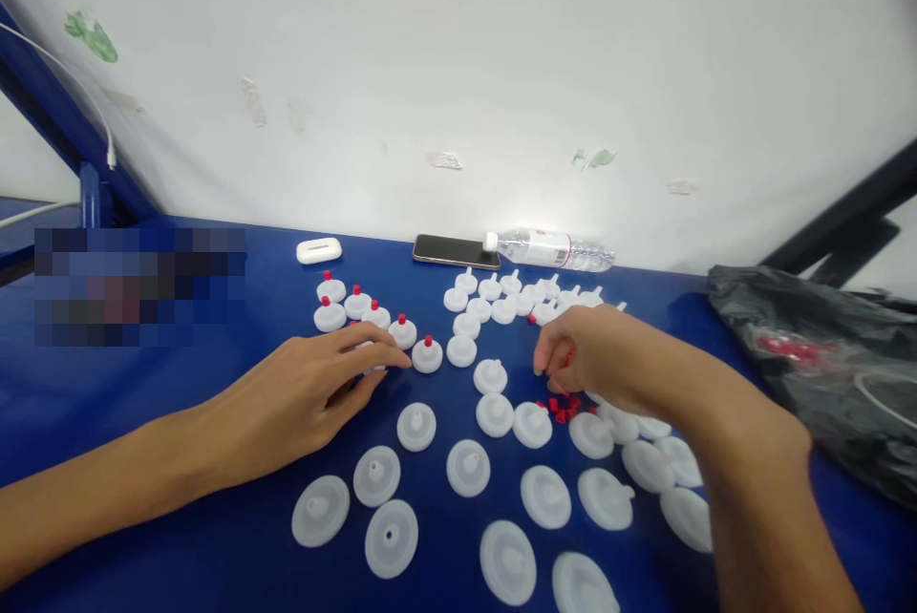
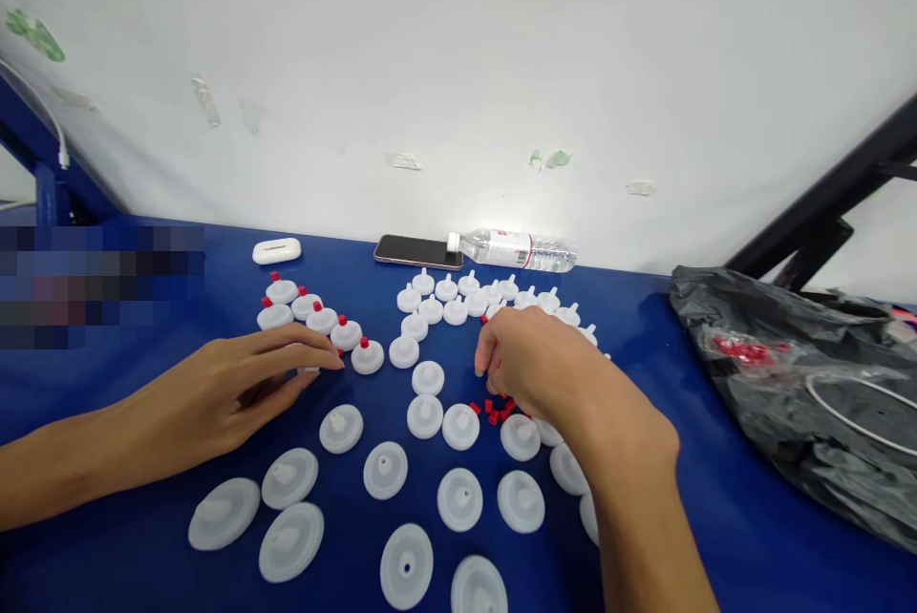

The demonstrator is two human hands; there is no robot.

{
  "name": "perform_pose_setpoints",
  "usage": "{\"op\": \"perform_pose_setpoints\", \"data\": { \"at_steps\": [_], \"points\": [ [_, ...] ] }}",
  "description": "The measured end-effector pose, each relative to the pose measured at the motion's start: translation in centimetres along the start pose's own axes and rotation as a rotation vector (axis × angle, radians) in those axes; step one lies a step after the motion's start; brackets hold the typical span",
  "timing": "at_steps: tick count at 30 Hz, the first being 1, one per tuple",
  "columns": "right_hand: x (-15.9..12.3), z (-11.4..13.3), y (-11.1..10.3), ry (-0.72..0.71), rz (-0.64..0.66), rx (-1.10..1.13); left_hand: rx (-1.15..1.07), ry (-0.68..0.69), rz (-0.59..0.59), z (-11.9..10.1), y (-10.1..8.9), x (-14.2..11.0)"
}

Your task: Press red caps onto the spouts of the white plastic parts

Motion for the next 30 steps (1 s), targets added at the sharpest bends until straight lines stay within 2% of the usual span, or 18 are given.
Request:
{"op": "perform_pose_setpoints", "data": {
  "at_steps": [5,9,16,20,25,28,30],
  "points": [
    [0.4,-0.1,0.3,-0.047,-0.005,0.013,-0.048,0.031,-0.039,0.2,0.0,0.1],
    [0.3,0.0,0.0,-0.006,-0.009,-0.04,-0.094,0.039,-0.1,-0.2,-0.8,0.2],
    [-0.4,0.4,-0.2,0.076,0.026,-0.069,-0.029,-0.05,-0.041,-0.2,-0.7,0.2],
    [-0.2,0.8,0.0,0.0,0.015,-0.069,-0.02,-0.038,-0.004,0.0,-0.1,0.0],
    [0.0,1.7,-0.3,-0.152,-0.072,-0.105,0.001,-0.055,-0.008,0.4,0.3,-0.3],
    [-0.2,2.5,-1.1,-0.2,-0.143,-0.086,-0.022,-0.082,-0.012,0.6,0.3,-0.3],
    [-0.6,3.2,-2.2,-0.237,-0.238,-0.064,-0.046,-0.108,-0.027,0.7,0.2,-0.3]
  ]
}}
Point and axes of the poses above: each hand's wrist, its own x-axis towards the middle knuckle, its own y-axis out of the palm, z = x × y, the point moved 8 cm from there along x, towards the middle knuckle, and after that the axes turned 12 degrees about -z, right-handed, at the moved point
